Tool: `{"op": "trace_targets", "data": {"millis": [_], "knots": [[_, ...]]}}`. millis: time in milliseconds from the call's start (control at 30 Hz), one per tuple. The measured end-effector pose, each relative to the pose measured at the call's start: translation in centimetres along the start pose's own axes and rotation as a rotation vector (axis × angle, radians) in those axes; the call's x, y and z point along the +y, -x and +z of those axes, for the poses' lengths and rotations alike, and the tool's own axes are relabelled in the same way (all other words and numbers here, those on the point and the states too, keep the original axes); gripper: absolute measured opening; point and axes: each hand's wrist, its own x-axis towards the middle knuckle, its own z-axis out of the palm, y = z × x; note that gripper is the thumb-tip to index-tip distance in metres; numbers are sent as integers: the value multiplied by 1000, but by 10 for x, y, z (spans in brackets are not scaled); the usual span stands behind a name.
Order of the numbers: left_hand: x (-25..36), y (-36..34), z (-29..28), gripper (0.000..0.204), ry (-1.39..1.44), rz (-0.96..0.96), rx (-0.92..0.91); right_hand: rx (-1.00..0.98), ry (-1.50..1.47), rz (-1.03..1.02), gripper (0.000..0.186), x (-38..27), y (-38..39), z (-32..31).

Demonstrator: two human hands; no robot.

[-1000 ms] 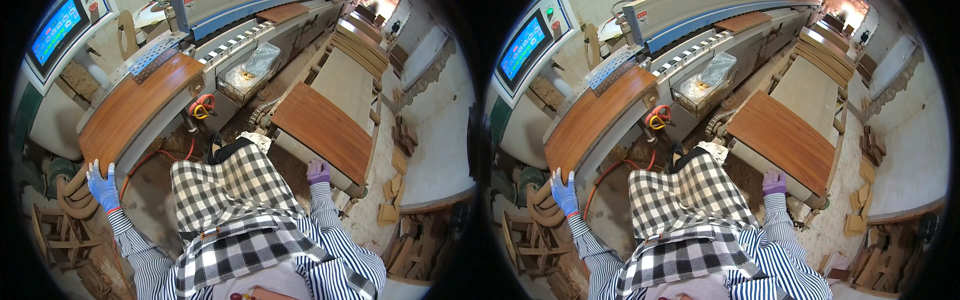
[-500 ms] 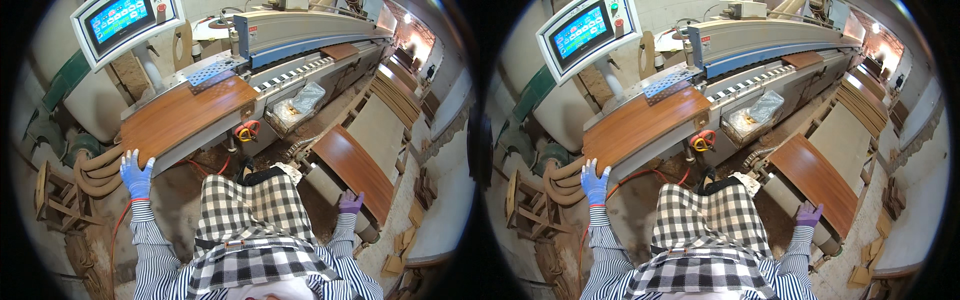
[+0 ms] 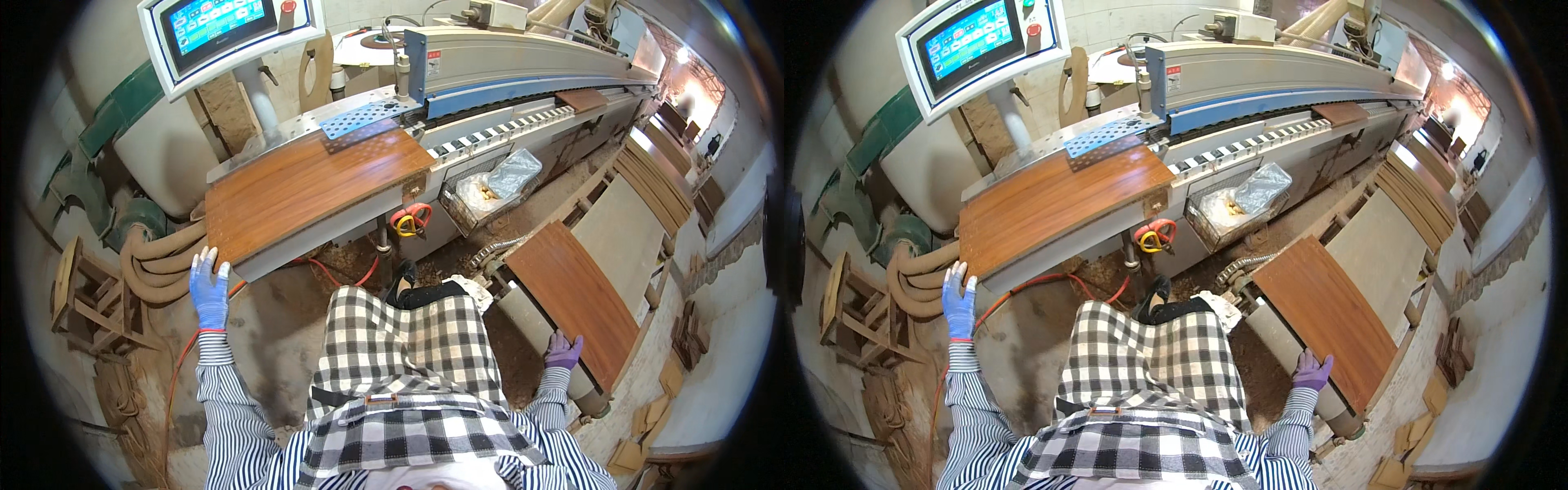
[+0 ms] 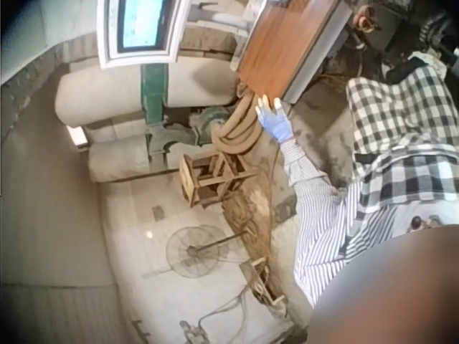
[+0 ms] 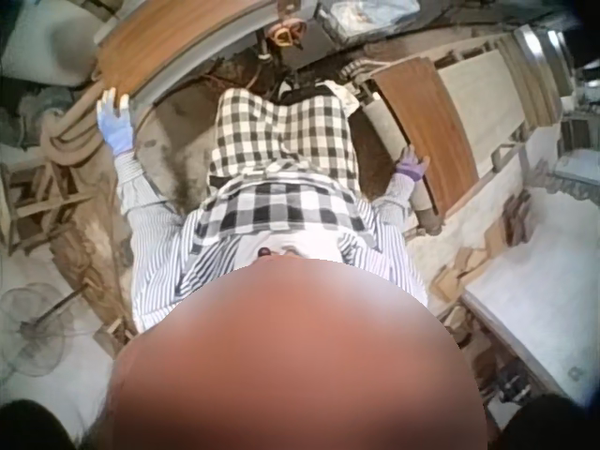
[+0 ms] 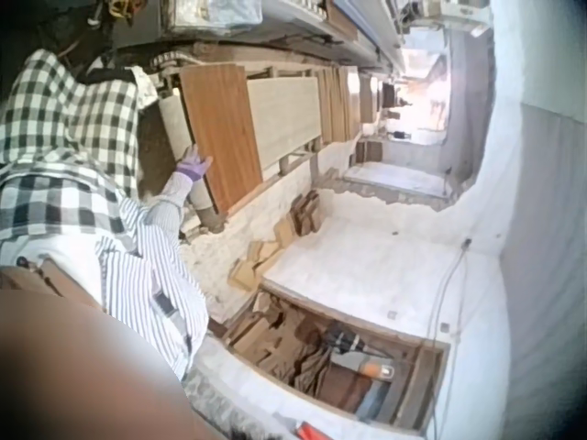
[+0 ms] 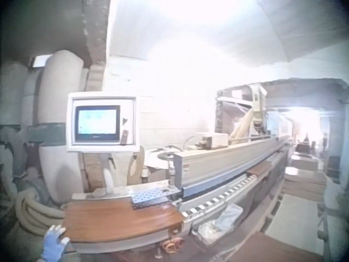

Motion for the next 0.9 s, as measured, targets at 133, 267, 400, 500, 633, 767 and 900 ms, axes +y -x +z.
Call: {"op": "trace_targets", "data": {"millis": [133,267,400,500,633,767,900], "knots": [[1,0,4,43,117,-51,15,23,-6,6,77,-2,0,1],[-5,-2,4,44,147,-37,7,19,-13,12,77,-1,-4,-1],[-1,-3,1,44,117,-40,-7,25,-9,18,79,-1,7,7],[-2,-5,1,45,120,-41,-16,18,5,9,78,-1,6,7],[4,-8,2,45,123,-27,-30,9,-2,49,75,-2,-2,-1],[19,-13,9,46,180,-58,-36,21,-3,2,73,1,-5,-3],[34,-20,27,51,81,-5,-33,12,-39,39,71,0,-8,-1]]}}
